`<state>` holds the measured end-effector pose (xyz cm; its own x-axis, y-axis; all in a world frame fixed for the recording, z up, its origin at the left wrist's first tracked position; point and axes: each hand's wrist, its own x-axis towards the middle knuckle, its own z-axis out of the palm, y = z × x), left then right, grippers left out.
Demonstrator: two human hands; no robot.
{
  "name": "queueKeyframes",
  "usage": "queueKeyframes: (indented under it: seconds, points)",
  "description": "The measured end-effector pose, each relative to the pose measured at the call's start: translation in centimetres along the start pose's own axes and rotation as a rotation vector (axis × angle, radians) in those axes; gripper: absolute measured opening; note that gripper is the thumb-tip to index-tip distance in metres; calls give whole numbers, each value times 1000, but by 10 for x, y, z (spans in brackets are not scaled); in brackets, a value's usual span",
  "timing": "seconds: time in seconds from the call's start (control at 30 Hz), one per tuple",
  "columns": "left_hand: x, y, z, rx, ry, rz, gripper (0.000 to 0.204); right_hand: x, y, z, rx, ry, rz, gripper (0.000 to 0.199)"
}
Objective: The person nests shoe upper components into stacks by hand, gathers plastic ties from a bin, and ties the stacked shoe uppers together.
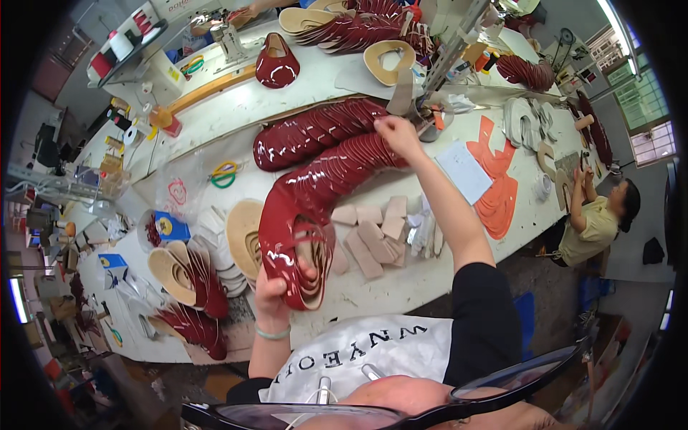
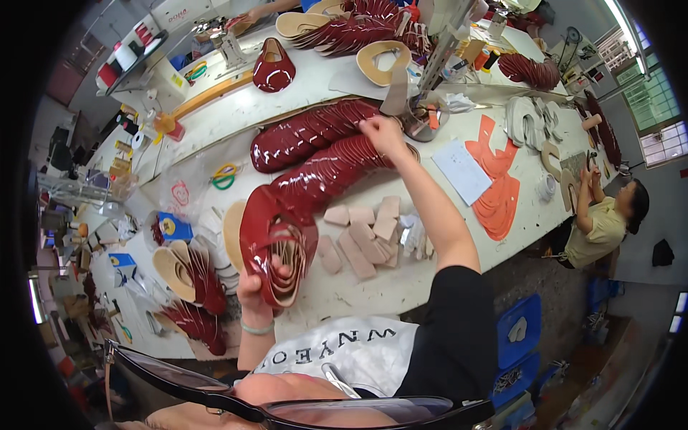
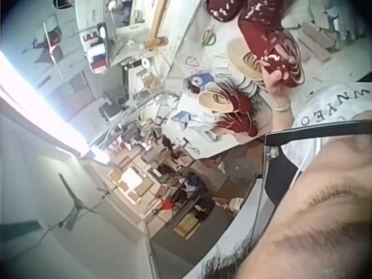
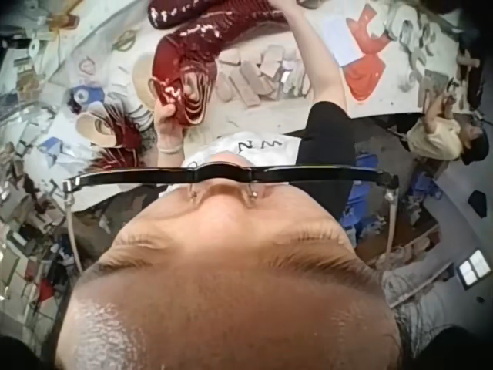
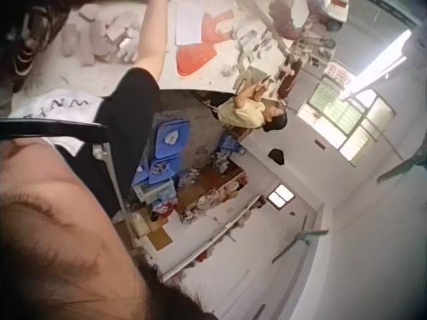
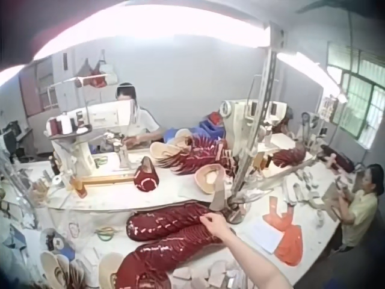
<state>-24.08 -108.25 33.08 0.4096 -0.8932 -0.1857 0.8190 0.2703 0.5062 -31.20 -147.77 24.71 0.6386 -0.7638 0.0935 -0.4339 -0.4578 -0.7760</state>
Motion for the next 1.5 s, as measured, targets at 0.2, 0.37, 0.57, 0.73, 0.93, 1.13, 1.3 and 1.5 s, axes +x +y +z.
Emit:
queueKeyframes:
  seconds: [0.2,0.37,0.57,0.73,0.93,1.13,1.3,1.5]
  points:
    - [14,0,-19,-73,35,-7,56,142,61,48,-616,86,-22,39]
    - [21,-4,-31,-136,82,-18,58,178,83,40,-673,324,-8,38]
    - [19,-4,-40,-127,70,74,55,61,-60,-51,124,708,-530,16]
    - [30,-16,-29,-154,255,70,40,-68,-131,-86,1262,306,-129,17]
    - [-10,-26,17,-284,-190,-41,70,-179,-122,17,1375,-70,161,28]
    - [-60,-34,13,-95,-137,-64,53,-232,-88,32,954,-190,165,33]
    - [-86,-21,6,-14,-84,-97,45,-260,-124,-48,713,-305,88,39]
    - [-97,-29,-21,-188,-79,-88,35,-300,-145,-43,774,-519,85,27]
